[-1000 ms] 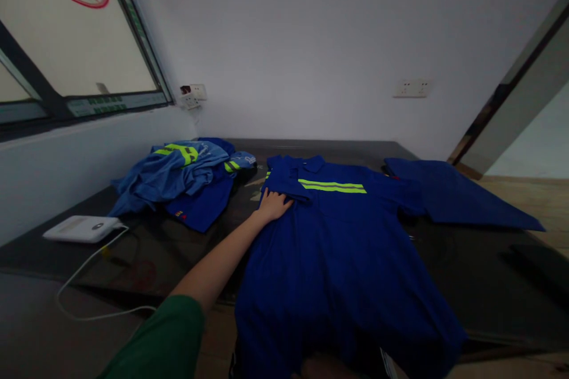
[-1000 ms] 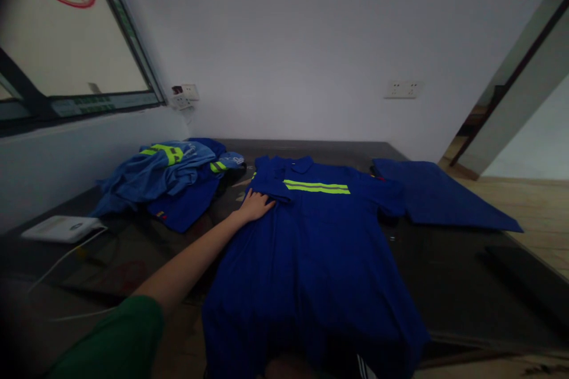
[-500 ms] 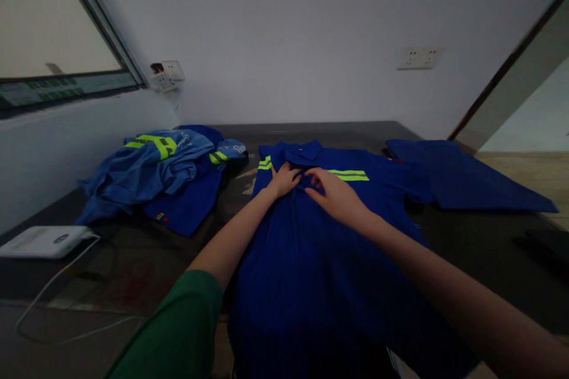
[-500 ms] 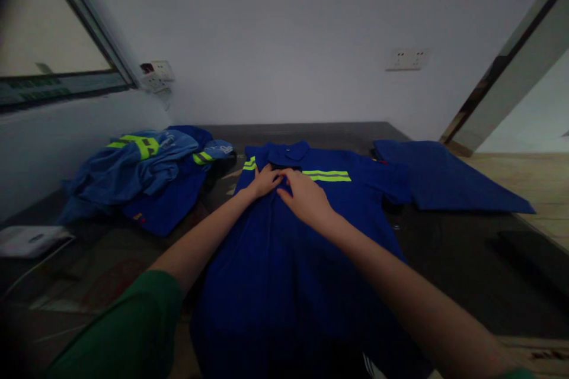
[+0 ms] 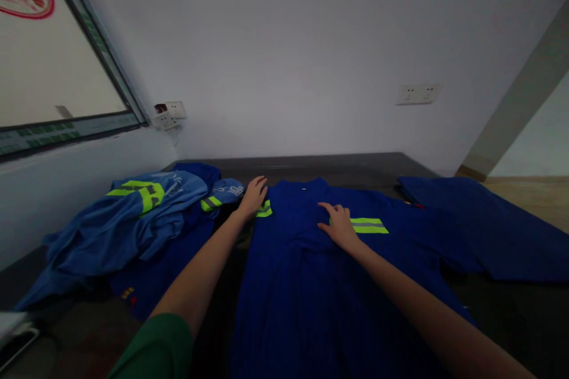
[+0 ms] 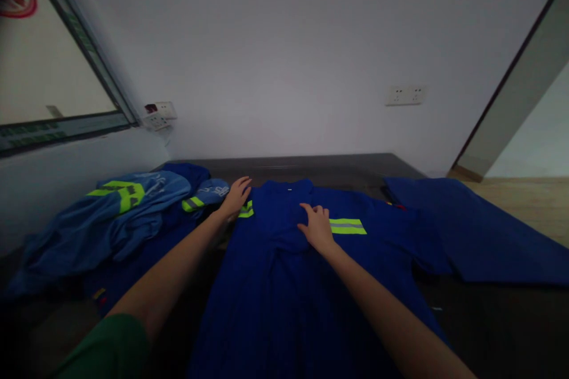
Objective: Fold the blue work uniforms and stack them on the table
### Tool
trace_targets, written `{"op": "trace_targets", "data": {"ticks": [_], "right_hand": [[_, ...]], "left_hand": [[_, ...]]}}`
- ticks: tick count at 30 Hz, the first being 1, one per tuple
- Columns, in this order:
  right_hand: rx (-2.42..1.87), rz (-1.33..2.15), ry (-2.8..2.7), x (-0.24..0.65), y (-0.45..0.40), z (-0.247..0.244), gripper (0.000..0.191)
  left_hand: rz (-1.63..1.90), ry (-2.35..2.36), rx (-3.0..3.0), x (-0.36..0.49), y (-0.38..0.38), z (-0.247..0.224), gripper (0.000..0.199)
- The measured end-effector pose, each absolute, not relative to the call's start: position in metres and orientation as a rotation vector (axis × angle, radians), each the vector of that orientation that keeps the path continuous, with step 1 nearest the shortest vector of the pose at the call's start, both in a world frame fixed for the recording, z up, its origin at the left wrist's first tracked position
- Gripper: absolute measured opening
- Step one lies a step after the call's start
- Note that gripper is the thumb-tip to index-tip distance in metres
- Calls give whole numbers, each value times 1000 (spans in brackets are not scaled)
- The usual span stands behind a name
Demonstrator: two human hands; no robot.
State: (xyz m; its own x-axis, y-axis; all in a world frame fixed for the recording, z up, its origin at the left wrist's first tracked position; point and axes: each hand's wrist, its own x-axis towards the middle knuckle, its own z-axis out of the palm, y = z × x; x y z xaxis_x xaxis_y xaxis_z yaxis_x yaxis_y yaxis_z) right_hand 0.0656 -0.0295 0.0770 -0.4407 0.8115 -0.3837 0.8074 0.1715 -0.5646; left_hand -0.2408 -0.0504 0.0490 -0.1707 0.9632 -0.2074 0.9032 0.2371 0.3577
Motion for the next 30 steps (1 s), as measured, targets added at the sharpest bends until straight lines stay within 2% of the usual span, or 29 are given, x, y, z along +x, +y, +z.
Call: {"op": "trace_targets", "data": {"ticks": [3, 5, 8, 11, 18, 24, 30], "right_hand": [[-1454, 998, -2499, 66, -48, 105, 45], [-1080, 1132, -2590, 65, -73, 129, 40], [-448, 1457, -2679, 68, -114, 153, 49], [-138, 1661, -2688, 72, -139, 157, 57], [-120, 1671, -2693, 76, -141, 149, 56], [-144, 1670, -2705, 77, -141, 157, 53], [-238, 1563, -2639, 78, -139, 160, 46]], "left_hand": [[175, 1952, 1751, -260, -42, 42, 27], [179, 1921, 1744, -264, -38, 40, 23], [193, 1909, 1723, -261, -30, 36, 23], [208, 1905, 1719, -258, -22, 29, 23], [82, 1880, 1769, -268, -8, 10, 23], [-129, 1856, 1907, -269, -19, 0, 12], [-142, 1997, 1916, -263, -19, 10, 27]]}}
